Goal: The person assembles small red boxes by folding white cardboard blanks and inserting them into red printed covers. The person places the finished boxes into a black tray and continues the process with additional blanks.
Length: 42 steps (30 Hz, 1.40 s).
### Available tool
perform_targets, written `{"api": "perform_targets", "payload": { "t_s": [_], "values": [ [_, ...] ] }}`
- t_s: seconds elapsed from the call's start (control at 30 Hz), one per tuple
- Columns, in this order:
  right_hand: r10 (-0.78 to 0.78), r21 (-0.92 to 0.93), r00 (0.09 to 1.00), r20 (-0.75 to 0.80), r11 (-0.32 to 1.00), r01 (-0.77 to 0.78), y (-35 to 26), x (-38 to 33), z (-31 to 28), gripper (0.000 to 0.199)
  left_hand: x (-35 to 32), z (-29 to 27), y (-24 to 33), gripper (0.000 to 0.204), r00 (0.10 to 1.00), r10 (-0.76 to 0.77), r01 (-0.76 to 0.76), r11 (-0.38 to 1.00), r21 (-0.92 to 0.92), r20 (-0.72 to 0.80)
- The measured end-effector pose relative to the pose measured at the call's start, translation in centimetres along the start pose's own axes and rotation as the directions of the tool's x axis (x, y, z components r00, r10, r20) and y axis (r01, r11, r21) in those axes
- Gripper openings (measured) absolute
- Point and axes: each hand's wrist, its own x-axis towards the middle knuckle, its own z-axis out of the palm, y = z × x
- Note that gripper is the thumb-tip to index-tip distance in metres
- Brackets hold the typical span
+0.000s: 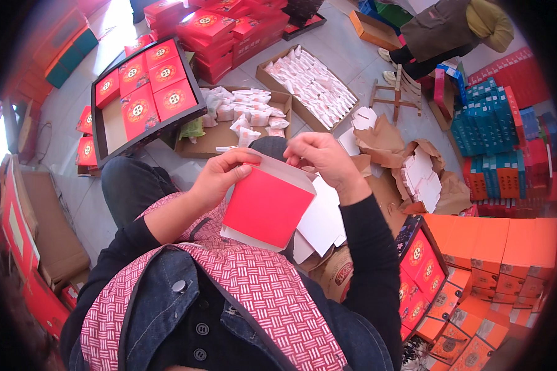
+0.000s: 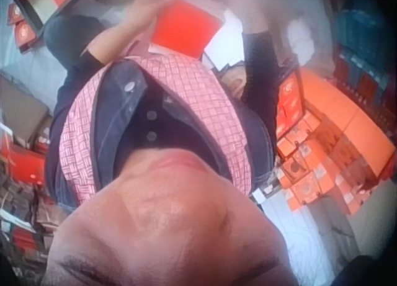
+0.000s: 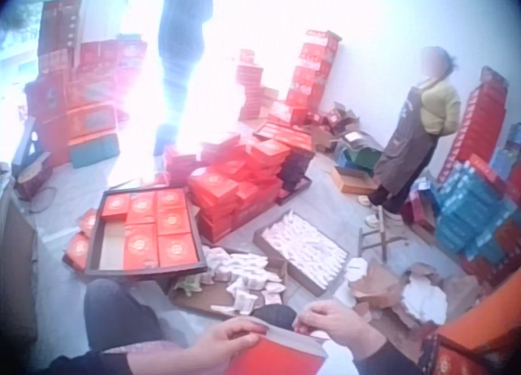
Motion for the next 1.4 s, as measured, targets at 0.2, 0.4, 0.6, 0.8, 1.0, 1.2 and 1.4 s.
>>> {"api": "perform_targets", "payload": {
  "t_s": [0.2,0.4,0.6,0.8,1.0,1.2,1.4],
  "values": [
    [0.191,-0.191,0.971,0.145,0.968,-0.162,-1.4,1.4,2.3,0.012,-0.9,0.5,0.8,0.025,1.000,0.017,-0.017,0.999,-0.050,-0.008],
    [0.107,-0.371,0.994,0.031,0.924,-0.087,-0.7,0.6,3.8,0.031,-1.1,0.2,0.6,0.043,0.996,0.087,-0.087,0.996,-0.006,-0.017],
    [0.024,-0.548,1.000,-0.005,0.836,-0.023,-1.1,-0.1,4.2,0.026,-1.3,0.1,0.9,0.048,0.993,0.116,-0.117,0.993,0.018,0.025],
    [-0.236,-0.739,0.957,0.168,0.612,0.281,-0.4,-0.6,5.0,0.025,-1.6,0.3,0.3,0.031,0.993,0.120,-0.120,0.992,-0.035,0.010],
    [-0.240,-0.448,0.952,-0.191,0.884,0.133,-2.4,-2.2,2.8,0.020,-1.3,-0.6,-0.3,0.017,0.989,0.145,-0.145,0.989,-0.001,-0.002],
    [-0.119,0.009,0.950,-0.289,0.992,0.127,3.6,-5.4,1.0,0.027,-1.2,-0.4,-0.3,0.014,0.992,0.128,-0.128,0.992,-0.019,-0.009],
    [-0.158,-0.043,0.875,-0.458,0.987,0.156,5.8,-4.9,2.5,0.016,-1.4,-0.5,-0.9,0.012,0.994,0.091,-0.094,0.995,-0.036,-0.064]
  ]
}}
